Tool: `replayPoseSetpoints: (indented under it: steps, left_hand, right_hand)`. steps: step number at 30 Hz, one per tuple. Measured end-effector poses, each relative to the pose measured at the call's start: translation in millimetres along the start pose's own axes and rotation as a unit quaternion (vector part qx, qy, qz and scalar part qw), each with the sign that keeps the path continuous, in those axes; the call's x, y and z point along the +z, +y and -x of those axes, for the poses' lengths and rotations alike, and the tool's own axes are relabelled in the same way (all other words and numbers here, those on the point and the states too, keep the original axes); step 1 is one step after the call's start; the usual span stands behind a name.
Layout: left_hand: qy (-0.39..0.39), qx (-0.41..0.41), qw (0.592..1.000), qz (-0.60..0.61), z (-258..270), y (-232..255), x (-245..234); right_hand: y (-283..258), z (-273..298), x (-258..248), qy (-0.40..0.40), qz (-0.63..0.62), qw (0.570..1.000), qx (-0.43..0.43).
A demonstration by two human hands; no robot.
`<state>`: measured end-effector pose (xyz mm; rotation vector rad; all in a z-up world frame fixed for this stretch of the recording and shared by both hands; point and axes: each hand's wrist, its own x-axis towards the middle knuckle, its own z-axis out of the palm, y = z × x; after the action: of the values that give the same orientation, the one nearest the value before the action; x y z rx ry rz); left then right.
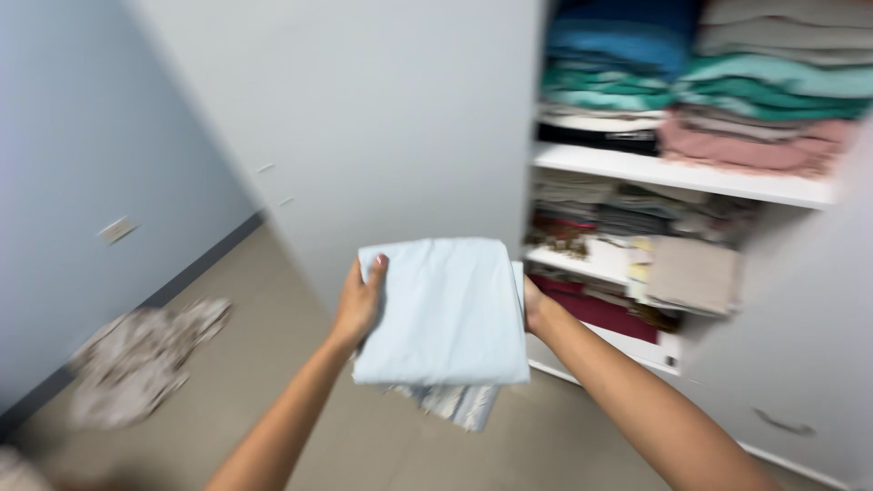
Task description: Take linens out of a closet, fold them on a bed, and return them to the shelf.
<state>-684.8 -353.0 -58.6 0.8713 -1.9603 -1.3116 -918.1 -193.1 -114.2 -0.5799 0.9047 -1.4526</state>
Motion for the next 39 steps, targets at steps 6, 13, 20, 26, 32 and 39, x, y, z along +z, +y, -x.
replayPoseSetpoints:
  steps: [6, 13, 20, 26, 32, 39]
  left_hand:
    - [-0.102, -0.082, 0.991, 0.000, -92.8, -23.6, 163.6]
    - [-0.159, -0.088, 0.983, -0.041, -204.6, -23.1, 363.1]
    - [-0.193, -0.035, 0.978, -0.068, -303.3, -102.1, 530.6]
    - [-0.212, 0.011, 0.975, -0.068, -372.1, -191.6, 622.0]
    - [-0.183, 0.069, 0.977, -0.085, -395.7, -248.0, 670.0]
    - [-0.140, 0.159, 0.977, -0.038, -396.5, -299.6, 695.8]
  right_hand:
    - [-87.1, 74.3, -102.7, 0.211, -0.053, 0.974, 0.058]
    - [-149.2, 110.4, -267.4, 0.218, 0.152, 0.962, 0.067]
    - [-119.8, 50.5, -445.4, 0.469, 0.372, 0.793, -0.111]
    - [-80.1, -11.7, -590.6, 0.559, 0.446, 0.675, -0.180]
    - [-45.9, -38.8, -666.4, 0.575, 0.478, 0.628, -0.217]
    - [-34.7, -35.0, -646.2, 0.534, 0.467, 0.686, -0.162]
